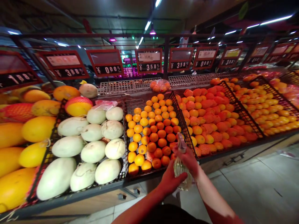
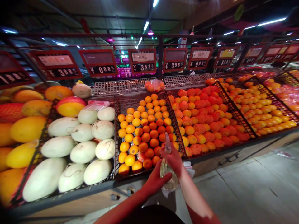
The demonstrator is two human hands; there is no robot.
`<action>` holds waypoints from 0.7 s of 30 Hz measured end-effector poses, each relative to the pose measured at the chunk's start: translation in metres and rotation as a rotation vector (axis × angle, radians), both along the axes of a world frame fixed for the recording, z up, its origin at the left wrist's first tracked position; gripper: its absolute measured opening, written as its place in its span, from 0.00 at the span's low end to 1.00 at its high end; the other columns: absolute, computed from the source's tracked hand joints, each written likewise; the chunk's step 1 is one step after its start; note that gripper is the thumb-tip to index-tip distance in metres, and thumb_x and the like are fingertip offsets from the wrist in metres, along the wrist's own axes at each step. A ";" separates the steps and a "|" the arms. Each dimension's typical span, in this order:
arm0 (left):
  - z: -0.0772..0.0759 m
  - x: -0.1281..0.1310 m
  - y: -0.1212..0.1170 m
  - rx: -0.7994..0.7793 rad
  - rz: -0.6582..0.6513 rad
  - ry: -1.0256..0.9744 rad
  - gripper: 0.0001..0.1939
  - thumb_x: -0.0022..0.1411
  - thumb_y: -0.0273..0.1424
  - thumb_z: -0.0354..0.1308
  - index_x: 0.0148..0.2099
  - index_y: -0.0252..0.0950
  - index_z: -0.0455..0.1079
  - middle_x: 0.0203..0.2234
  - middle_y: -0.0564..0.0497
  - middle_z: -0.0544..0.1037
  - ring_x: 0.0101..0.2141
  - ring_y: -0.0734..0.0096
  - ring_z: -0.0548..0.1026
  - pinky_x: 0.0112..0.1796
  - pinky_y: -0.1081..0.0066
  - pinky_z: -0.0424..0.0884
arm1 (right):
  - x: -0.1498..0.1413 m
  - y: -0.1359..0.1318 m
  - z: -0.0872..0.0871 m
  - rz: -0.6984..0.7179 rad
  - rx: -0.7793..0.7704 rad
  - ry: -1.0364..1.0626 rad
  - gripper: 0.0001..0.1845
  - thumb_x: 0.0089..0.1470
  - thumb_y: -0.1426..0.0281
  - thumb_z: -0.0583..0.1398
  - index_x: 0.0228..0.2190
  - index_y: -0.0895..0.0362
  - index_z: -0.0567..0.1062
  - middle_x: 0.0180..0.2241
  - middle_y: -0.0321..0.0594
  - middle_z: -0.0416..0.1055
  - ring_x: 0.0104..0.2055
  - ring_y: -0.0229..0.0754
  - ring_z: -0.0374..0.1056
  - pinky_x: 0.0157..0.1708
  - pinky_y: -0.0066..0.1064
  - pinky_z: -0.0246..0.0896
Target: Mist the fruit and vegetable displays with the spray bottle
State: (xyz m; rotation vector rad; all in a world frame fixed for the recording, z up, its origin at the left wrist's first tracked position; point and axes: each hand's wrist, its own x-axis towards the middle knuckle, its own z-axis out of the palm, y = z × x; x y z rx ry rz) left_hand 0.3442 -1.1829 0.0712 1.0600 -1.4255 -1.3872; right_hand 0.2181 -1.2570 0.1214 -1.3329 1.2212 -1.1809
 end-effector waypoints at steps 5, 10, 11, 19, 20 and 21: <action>-0.022 0.030 0.042 0.111 0.267 0.023 0.44 0.63 0.55 0.62 0.69 0.33 0.54 0.64 0.34 0.69 0.63 0.45 0.70 0.64 0.55 0.64 | 0.058 0.012 -0.006 0.330 -0.035 0.278 0.16 0.52 0.60 0.65 0.41 0.53 0.73 0.40 0.40 0.76 0.41 0.49 0.74 0.43 0.40 0.70; -0.034 0.055 0.075 0.285 0.534 -0.055 0.48 0.61 0.57 0.59 0.69 0.29 0.51 0.57 0.31 0.75 0.58 0.44 0.75 0.59 0.54 0.68 | 0.112 0.030 -0.007 0.530 -0.011 0.389 0.17 0.50 0.65 0.68 0.42 0.54 0.74 0.38 0.40 0.79 0.39 0.50 0.76 0.41 0.37 0.68; -0.034 0.059 0.078 0.328 0.570 -0.086 0.48 0.60 0.58 0.59 0.69 0.30 0.51 0.57 0.31 0.75 0.57 0.43 0.75 0.58 0.53 0.69 | 0.119 0.033 -0.007 0.545 -0.007 0.390 0.17 0.50 0.67 0.69 0.42 0.54 0.75 0.38 0.40 0.79 0.39 0.50 0.76 0.40 0.37 0.68; -0.035 0.057 0.079 0.299 0.513 -0.070 0.49 0.61 0.58 0.59 0.71 0.31 0.49 0.59 0.31 0.74 0.59 0.42 0.74 0.60 0.51 0.68 | 0.111 0.036 -0.012 0.490 -0.010 0.368 0.18 0.52 0.67 0.69 0.44 0.55 0.75 0.39 0.40 0.80 0.40 0.49 0.76 0.41 0.35 0.67; -0.038 0.054 0.076 0.262 0.463 -0.055 0.49 0.61 0.58 0.59 0.70 0.31 0.50 0.59 0.31 0.74 0.60 0.43 0.73 0.60 0.51 0.68 | 0.101 0.035 -0.015 0.467 -0.011 0.368 0.17 0.53 0.66 0.68 0.45 0.55 0.75 0.39 0.40 0.79 0.40 0.48 0.76 0.42 0.36 0.68; -0.041 0.050 0.072 0.226 0.407 -0.046 0.48 0.62 0.57 0.60 0.70 0.30 0.50 0.60 0.31 0.73 0.61 0.43 0.72 0.62 0.51 0.67 | 0.090 0.035 -0.018 0.443 -0.010 0.362 0.17 0.55 0.65 0.67 0.45 0.55 0.75 0.39 0.40 0.78 0.40 0.48 0.75 0.42 0.36 0.68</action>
